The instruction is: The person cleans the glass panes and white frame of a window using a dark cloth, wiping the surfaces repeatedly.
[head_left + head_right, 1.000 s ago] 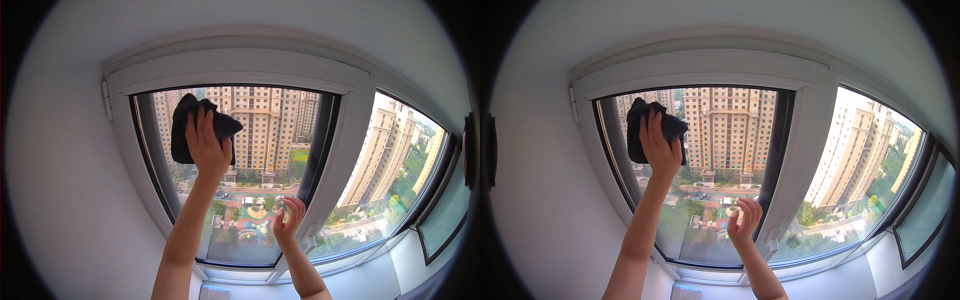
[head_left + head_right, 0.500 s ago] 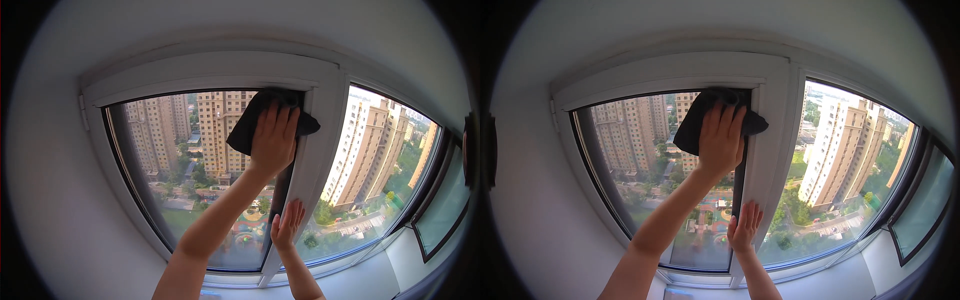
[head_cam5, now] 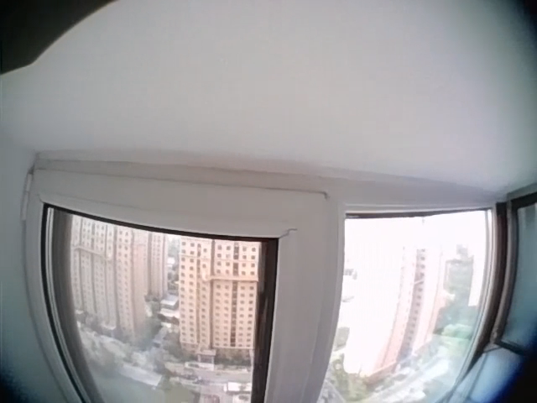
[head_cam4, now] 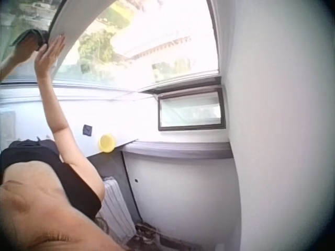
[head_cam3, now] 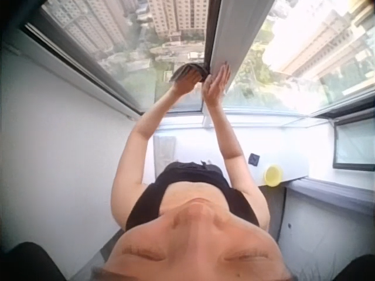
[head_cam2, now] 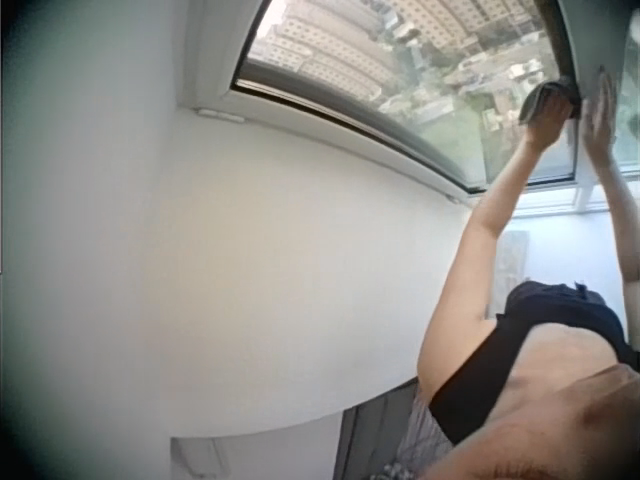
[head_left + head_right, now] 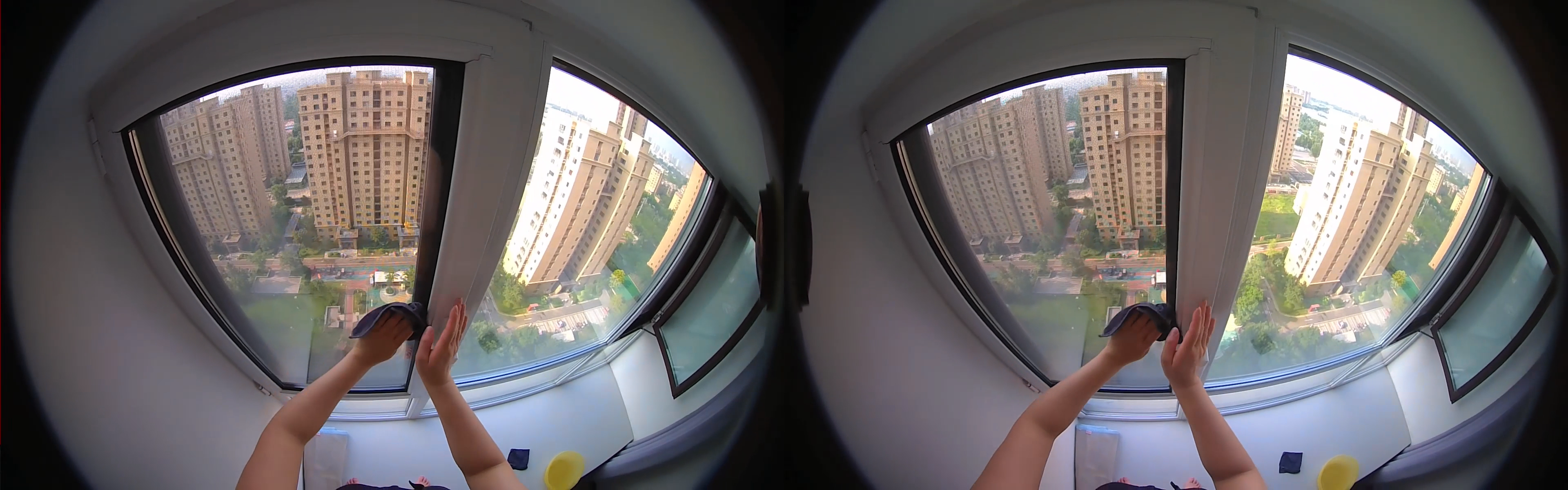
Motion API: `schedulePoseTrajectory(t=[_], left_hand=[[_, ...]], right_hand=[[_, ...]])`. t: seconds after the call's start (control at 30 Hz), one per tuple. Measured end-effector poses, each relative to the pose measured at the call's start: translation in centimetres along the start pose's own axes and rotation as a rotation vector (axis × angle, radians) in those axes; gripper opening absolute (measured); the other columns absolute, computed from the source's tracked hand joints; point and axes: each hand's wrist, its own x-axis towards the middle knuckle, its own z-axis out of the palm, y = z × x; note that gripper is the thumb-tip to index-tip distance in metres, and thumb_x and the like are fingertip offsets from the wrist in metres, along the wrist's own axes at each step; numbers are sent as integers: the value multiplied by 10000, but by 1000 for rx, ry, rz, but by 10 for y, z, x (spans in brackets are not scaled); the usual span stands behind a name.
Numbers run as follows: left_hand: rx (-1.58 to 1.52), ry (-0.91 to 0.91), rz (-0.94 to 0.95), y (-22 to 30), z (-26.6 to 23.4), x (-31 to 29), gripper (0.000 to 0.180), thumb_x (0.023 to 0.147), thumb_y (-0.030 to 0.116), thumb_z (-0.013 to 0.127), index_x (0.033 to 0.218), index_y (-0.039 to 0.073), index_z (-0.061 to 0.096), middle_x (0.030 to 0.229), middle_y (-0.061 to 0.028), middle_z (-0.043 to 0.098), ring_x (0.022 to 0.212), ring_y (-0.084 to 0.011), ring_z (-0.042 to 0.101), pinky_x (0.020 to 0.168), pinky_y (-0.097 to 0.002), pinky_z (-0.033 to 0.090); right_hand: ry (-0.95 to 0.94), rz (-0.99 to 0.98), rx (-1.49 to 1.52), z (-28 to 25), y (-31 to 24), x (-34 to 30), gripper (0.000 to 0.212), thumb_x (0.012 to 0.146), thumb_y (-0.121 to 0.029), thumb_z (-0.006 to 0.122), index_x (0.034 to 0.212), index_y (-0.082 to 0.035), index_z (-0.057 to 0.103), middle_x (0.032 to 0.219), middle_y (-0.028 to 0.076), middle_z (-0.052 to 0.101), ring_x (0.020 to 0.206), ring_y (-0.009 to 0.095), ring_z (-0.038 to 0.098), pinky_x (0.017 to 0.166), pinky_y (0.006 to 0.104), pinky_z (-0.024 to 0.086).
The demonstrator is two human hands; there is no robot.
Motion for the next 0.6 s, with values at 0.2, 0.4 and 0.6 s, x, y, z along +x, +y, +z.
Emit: schedulePoseTrajectory(t=[0.2, 0.4, 0.6], left_hand=[[-74, -53, -63, -22, -3, 3, 323, 781, 112, 535, 1099, 108, 584, 1150, -76, 550, 1133, -268, 462, 985, -406, 344], [277, 594, -261, -98, -166, 201, 594, 698, 144, 569, 1281, 224, 483, 1331, -111, 414, 1228, -376, 351, 998, -547, 271], [249, 386, -202, -52, -95, 129, 456, 747, 192, 526, 1195, 263, 573, 1264, -91, 484, 1155, -384, 418, 941, -540, 322]], right_hand=[[-161, -123, -55, -4, 4, -16, 569, 828, -95, 461, 1348, 37, 273, 1389, 230, 329, 1301, 388, 298, 1080, 492, 182], [-191, -117, -79, -11, 13, -21, 573, 814, -85, 472, 1341, 38, 285, 1381, 224, 347, 1295, 386, 314, 1079, 492, 184], [-152, -121, -79, -19, 14, -23, 556, 815, -79, 485, 1327, 53, 314, 1351, 225, 392, 1282, 383, 341, 1071, 485, 209]])
